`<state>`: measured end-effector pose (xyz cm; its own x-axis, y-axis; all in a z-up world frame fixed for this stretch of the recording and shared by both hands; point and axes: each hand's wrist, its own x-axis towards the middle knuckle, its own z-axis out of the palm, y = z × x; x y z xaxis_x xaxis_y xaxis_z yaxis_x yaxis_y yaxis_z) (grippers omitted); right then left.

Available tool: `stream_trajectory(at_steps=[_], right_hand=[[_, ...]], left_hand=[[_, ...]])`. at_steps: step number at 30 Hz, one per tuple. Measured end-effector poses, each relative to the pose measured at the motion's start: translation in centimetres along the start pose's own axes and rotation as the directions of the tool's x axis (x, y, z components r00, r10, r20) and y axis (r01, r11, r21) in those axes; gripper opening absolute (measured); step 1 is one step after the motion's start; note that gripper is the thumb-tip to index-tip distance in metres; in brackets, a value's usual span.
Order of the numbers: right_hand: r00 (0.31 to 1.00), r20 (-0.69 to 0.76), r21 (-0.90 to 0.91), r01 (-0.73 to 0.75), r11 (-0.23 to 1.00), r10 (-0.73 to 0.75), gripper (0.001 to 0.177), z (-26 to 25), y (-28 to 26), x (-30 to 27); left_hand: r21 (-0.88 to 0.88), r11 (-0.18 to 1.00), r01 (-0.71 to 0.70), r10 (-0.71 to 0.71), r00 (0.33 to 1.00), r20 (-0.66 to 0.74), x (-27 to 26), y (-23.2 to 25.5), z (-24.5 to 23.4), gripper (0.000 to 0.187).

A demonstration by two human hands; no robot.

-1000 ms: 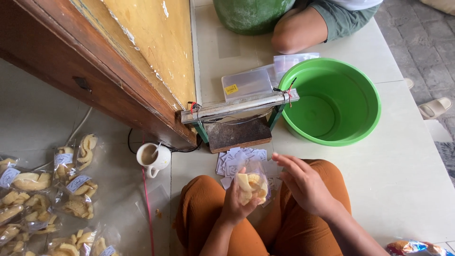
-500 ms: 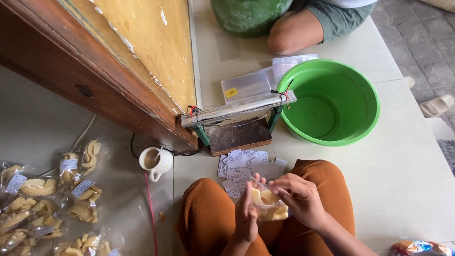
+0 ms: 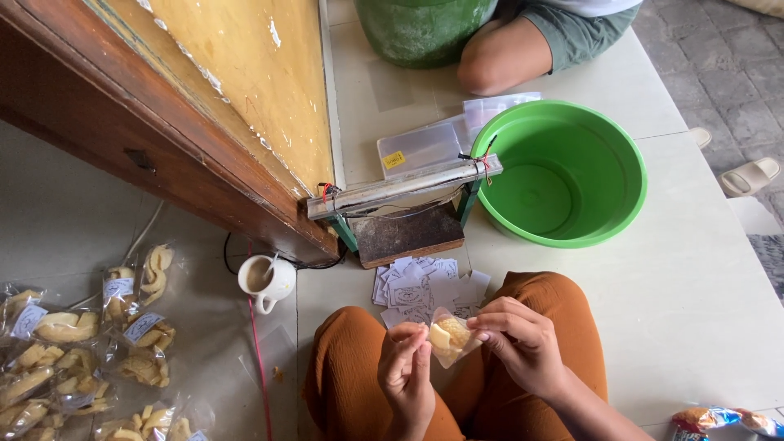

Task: Packaging individual pastries into plastic bags with labels and sealing them using a manual heat sealer.

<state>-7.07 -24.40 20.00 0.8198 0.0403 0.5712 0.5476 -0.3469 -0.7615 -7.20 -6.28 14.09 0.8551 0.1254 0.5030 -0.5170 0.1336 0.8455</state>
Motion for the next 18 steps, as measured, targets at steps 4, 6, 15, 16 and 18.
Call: stream_trajectory(at_steps=[4, 6, 15, 16, 18], right_hand=[[1.0, -0.013, 0.008, -0.001, 1.0, 0.001, 0.016, -0.1, -0.1, 0.0], [0.998, -0.041, 0.0, 0.043, 0.999, -0.043, 0.013, -0.1, -0.3, 0.0], [0.999, -0.001, 0.003, 0.042, 0.999, -0.042, 0.018, -0.5, -0.3, 0.0], [0.999, 0.0, 0.003, 0.045, 0.999, -0.045, 0.018, -0.6, -0.2, 0.0], [0.998, 0.008, 0.009, 0.069, 0.998, -0.069, 0.02, -0.6, -0.3, -0.1]], left_hand=[[-0.038, 0.999, -0.012, 0.012, 1.0, 0.0, 0.5, 0.9, 0.3, 0.025], [-0.027, 1.0, 0.004, -0.004, 1.0, -0.016, 0.7, 1.4, 0.5, 0.013], [-0.047, 0.997, 0.054, -0.052, 0.998, 0.037, 0.7, 1.7, 0.6, 0.008], [-0.048, 0.998, 0.05, -0.048, 0.998, 0.036, 0.8, 1.7, 0.6, 0.008], [-0.049, 0.998, 0.048, -0.046, 0.998, 0.049, 0.8, 1.6, 0.5, 0.009]])
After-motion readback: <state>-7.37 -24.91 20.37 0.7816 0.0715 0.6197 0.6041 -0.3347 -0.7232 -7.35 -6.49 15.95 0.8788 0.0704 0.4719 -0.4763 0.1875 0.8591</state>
